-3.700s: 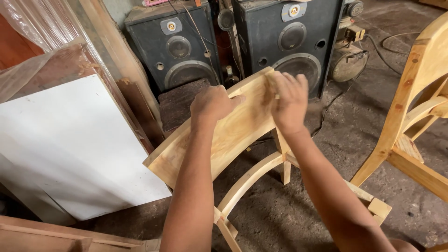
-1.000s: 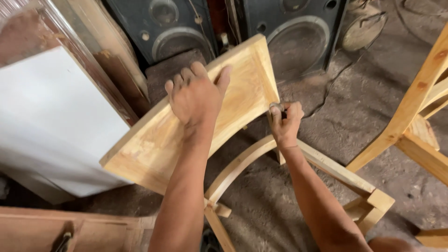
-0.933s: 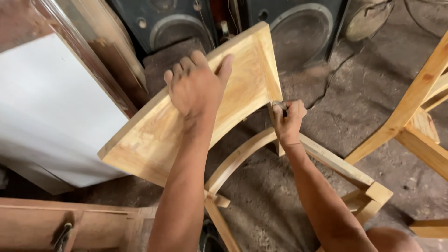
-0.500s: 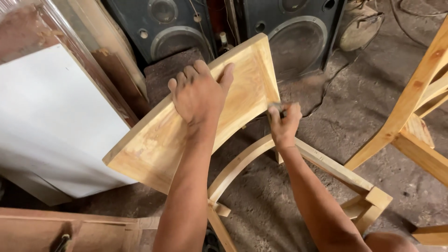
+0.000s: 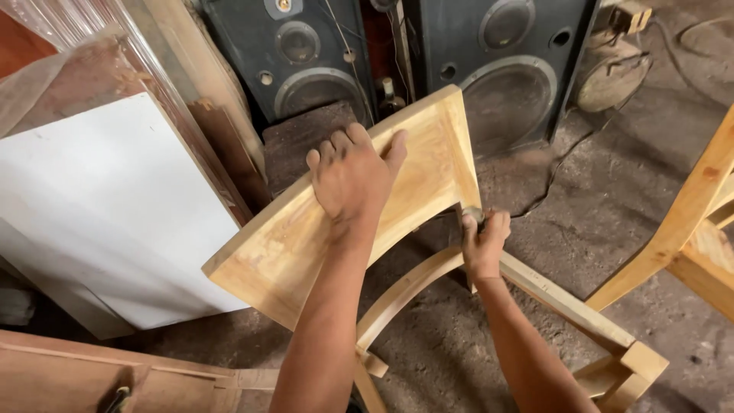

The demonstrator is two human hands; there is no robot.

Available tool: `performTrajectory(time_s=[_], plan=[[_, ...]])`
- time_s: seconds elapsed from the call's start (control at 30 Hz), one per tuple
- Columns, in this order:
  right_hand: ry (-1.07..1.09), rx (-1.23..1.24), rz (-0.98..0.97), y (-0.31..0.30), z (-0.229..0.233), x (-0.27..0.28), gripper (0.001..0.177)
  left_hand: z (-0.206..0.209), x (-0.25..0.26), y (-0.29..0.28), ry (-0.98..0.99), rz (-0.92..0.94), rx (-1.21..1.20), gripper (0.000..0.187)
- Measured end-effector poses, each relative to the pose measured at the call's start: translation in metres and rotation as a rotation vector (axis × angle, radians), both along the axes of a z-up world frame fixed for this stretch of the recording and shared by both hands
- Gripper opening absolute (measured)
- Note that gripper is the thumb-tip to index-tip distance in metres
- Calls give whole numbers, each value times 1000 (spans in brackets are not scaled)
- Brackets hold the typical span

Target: The person sands the surface and legs of a wooden chair by hand using a piece of sandpaper, moving across the backrest, seat frame, and leg joints.

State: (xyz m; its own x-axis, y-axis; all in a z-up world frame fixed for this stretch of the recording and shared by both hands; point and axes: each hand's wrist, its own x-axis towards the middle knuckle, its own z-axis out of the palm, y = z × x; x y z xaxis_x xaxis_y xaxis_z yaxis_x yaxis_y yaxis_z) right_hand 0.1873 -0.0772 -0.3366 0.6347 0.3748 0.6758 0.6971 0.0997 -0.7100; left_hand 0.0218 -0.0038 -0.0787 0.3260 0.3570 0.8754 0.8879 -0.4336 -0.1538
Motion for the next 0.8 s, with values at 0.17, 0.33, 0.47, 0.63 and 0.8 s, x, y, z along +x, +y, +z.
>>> performTrajectory(time_s=[0.17, 0.33, 0.47, 0.63, 0.8], plan=[[16, 176, 74, 31, 14, 3, 28, -3, 0, 5, 21, 16, 43, 60], [27, -25, 4, 5, 13, 0, 28, -2, 1, 5, -15, 12, 41, 60], [170, 180, 136, 36, 27, 5, 27, -8, 1, 7, 12, -12, 23, 57], [44, 32, 14, 8, 21, -5, 29, 3, 3, 7, 4, 17, 50, 58], [98, 115, 109, 24, 20, 1, 30, -11, -1, 7, 21, 22, 22, 57]])
